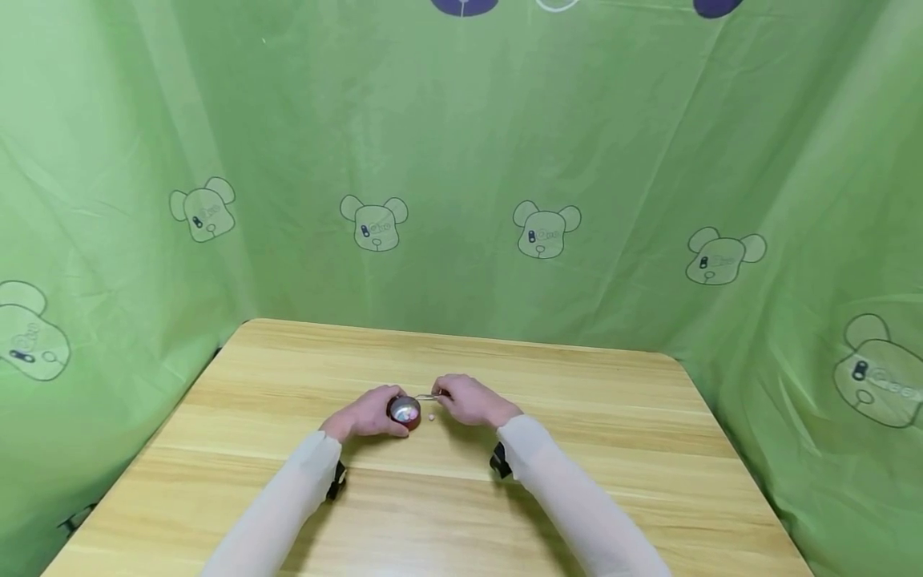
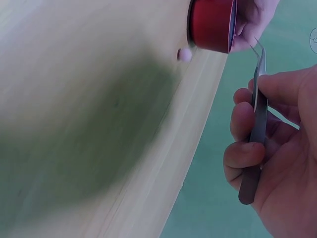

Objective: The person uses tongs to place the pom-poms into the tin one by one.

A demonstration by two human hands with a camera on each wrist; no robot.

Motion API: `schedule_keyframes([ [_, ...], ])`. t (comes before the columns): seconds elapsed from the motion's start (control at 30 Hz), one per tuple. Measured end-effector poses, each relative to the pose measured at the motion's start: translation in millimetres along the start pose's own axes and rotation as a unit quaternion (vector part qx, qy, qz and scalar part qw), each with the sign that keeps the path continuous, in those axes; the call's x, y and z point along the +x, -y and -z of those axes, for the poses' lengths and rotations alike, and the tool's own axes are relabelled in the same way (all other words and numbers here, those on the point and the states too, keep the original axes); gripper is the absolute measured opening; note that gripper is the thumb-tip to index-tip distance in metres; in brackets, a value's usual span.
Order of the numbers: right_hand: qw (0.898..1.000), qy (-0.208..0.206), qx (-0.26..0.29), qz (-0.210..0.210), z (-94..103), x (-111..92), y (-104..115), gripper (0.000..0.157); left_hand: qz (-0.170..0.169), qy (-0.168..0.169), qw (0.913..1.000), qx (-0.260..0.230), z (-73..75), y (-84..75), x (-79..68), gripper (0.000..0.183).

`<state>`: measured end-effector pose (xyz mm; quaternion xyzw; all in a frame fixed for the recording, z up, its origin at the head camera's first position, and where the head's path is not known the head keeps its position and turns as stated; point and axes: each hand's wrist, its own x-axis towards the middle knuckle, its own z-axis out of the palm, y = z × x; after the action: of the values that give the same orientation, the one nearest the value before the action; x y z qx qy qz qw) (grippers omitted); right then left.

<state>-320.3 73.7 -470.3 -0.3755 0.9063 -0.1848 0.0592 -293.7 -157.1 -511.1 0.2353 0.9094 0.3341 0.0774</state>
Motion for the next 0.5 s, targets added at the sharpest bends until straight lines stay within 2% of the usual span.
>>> schedule_keyframes([
  [0.5, 0.999, 0.010, -0.030, -0.008, 2.7, -21, -18, 0.010, 0.010, 0.003, 0.9999, 0.000, 1.3, -1.1, -1.4, 0.051],
])
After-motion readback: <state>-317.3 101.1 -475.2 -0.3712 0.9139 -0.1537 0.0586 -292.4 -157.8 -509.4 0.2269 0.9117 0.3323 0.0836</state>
